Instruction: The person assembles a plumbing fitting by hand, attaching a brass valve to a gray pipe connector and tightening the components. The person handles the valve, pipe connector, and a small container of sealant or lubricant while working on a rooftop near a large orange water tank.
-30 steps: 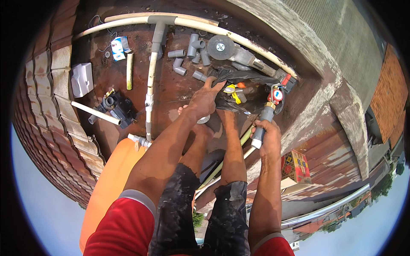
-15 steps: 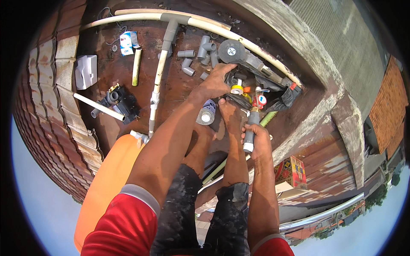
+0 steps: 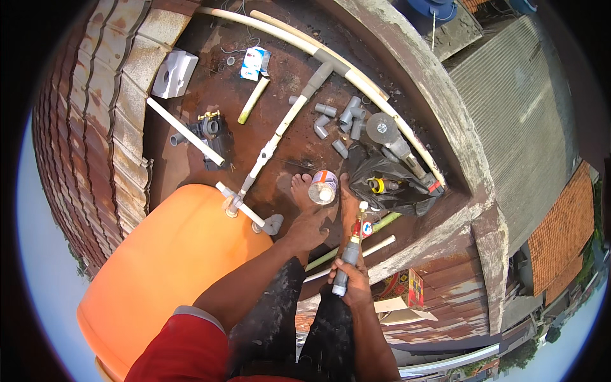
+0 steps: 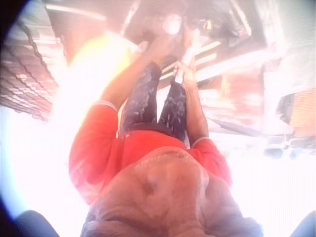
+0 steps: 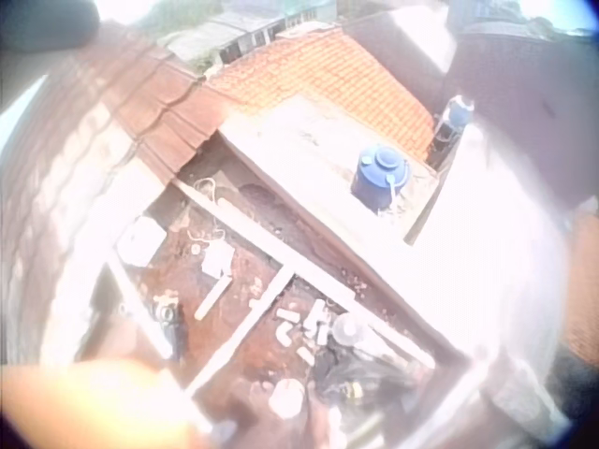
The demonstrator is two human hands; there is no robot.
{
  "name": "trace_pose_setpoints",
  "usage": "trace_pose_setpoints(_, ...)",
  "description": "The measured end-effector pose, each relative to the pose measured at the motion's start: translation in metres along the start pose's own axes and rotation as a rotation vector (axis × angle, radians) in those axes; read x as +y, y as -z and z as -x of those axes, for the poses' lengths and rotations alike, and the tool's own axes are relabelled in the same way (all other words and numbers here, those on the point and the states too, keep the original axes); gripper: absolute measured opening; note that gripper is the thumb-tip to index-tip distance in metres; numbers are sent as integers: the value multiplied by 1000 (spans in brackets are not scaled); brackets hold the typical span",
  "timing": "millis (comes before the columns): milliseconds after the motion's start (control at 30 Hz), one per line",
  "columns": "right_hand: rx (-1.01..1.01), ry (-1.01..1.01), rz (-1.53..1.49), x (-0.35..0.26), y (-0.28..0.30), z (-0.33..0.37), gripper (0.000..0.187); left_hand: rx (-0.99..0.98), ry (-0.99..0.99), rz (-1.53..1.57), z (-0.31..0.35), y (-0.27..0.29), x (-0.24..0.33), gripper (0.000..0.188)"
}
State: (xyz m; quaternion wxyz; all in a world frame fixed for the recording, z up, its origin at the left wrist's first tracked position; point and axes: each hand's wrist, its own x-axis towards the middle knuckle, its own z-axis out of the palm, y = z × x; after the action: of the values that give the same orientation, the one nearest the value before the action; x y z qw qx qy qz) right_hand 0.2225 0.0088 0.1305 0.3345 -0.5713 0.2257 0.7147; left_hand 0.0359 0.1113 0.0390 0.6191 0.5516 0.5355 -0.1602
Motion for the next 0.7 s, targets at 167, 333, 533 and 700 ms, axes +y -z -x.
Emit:
trace_pose_setpoints(167, -77, -127, 365, -42, -31, 50, 15, -71, 297, 13, 162, 2, -55, 60)
trace_pose_setpoints(333, -258, -59, 602, -76, -111, 126, 26, 74, 110, 776, 239, 50, 35, 71)
trace_pose_setpoints(533, -557, 79, 907, -101, -210, 236, 34, 180, -317, 1603, 305, 113, 171, 55)
trace_pose_setpoints(700, -682, 121, 988, -126, -274, 345, 33, 372, -566, 1672, 390, 164, 228, 43)
